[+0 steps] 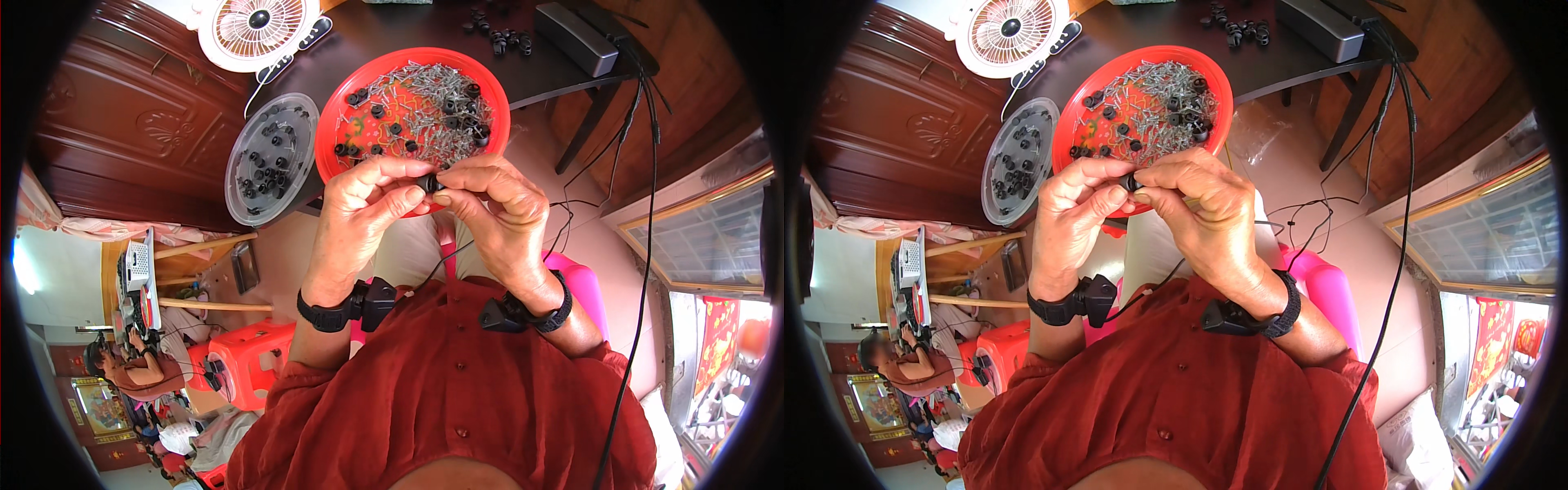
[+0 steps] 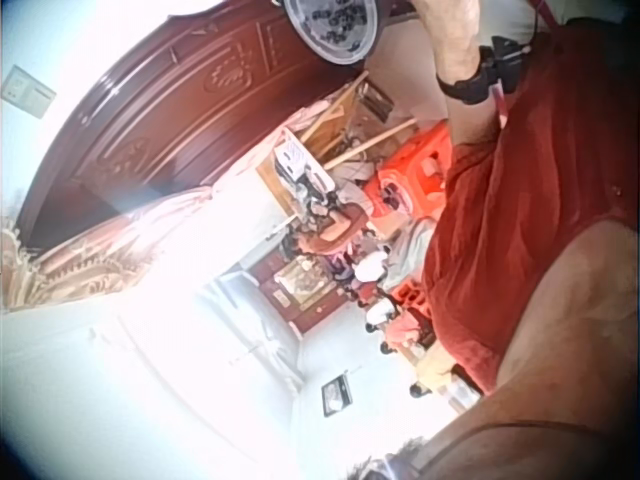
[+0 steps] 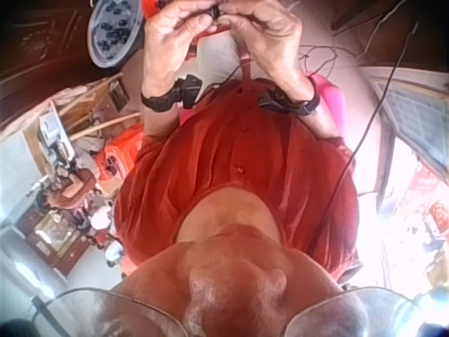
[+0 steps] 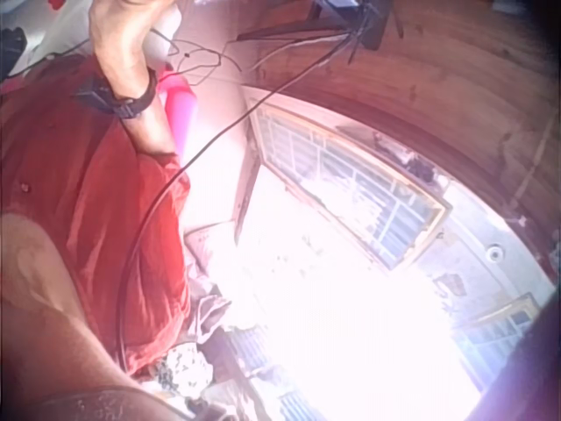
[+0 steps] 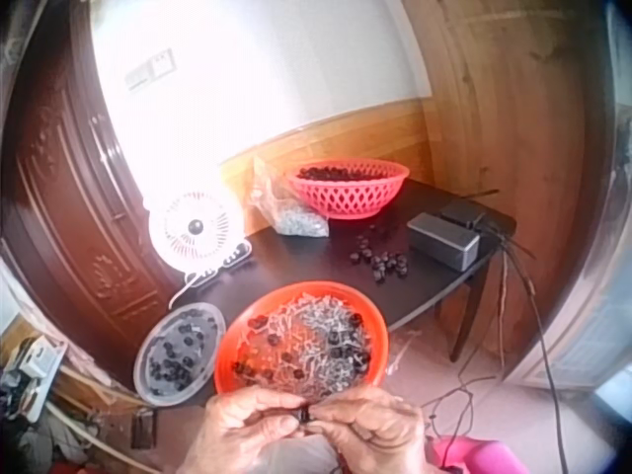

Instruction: Sorting and assembling small plastic rings and metal components on a tray.

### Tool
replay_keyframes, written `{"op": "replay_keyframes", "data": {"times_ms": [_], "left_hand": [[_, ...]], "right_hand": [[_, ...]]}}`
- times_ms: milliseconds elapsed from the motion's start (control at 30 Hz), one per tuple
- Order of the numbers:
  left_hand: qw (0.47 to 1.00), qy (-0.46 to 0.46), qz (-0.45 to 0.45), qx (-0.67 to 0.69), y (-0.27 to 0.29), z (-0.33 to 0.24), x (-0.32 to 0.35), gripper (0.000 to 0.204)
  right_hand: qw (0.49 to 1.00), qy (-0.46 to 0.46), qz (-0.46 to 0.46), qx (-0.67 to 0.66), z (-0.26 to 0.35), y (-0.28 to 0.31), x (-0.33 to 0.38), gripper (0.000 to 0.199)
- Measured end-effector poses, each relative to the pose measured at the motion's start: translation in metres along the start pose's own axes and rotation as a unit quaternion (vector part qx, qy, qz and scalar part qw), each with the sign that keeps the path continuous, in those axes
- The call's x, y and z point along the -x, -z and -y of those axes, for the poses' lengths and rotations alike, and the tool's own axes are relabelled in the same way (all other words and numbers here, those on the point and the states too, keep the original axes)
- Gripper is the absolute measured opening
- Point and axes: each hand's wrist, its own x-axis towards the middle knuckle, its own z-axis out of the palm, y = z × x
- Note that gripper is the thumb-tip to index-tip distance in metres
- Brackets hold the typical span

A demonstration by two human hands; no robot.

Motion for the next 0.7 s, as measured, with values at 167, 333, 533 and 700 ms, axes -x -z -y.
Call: {"op": "replay_keyframes", "data": {"times_ms": [167, 333, 533, 700], "left_hand": [[0.999, -0.009, -0.012, 0.029, -0.005, -0.001, -0.001, 0.023], [0.999, -0.028, -0.023, 0.039, -0.005, 0.002, -0.002, 0.022], [0.998, -0.022, -0.037, 0.045, -0.006, 0.006, -0.003, 0.023], [0.999, -0.040, -0.020, 0.026, -0.005, 0.008, -0.004, 0.023]], "right_hand": [[1.000, 0.008, 0.000, 0.018, -0.001, -0.001, 0.001, 0.014], [1.000, 0.014, -0.002, -0.010, 0.004, -0.002, 0.001, 0.011], [0.956, -0.175, -0.027, -0.233, 0.007, -0.004, 0.003, 0.010], [0.932, -0.220, 0.015, -0.289, -0.001, 0.006, 0.000, 0.010]]}}
